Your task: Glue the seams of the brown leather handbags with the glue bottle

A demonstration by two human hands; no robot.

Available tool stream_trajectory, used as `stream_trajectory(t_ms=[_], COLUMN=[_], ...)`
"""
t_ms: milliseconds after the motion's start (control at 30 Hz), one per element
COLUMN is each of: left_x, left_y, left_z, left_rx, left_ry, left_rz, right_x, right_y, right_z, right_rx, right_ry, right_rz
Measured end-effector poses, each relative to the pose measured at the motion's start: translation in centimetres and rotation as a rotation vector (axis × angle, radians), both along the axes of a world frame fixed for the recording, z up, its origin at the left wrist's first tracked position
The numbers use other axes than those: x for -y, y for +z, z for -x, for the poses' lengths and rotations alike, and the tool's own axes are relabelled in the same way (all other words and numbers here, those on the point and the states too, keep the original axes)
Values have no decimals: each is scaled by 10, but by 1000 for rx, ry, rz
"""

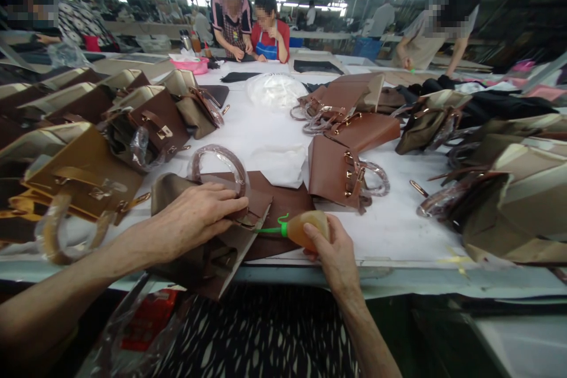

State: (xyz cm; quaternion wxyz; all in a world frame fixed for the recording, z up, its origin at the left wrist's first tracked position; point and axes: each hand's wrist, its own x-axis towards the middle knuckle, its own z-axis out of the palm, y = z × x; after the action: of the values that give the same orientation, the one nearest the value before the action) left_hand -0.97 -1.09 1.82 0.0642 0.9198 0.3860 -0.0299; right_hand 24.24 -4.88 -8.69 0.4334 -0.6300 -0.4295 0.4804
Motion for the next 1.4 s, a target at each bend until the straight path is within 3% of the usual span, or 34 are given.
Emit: stream_trajectory(t_ms=[1033, 1400], left_x=[2, 0], left_y=[-1, -3], left_z=[-2, 0], left_rx=[-2, -6], left_ry=[-19, -23], left_rz=[-16, -46], right_x=[52, 71], right_y=[14, 18], right_z=[9, 16], right_rx=[-235, -285], right_ry=[128, 73], right_rz=[136, 168])
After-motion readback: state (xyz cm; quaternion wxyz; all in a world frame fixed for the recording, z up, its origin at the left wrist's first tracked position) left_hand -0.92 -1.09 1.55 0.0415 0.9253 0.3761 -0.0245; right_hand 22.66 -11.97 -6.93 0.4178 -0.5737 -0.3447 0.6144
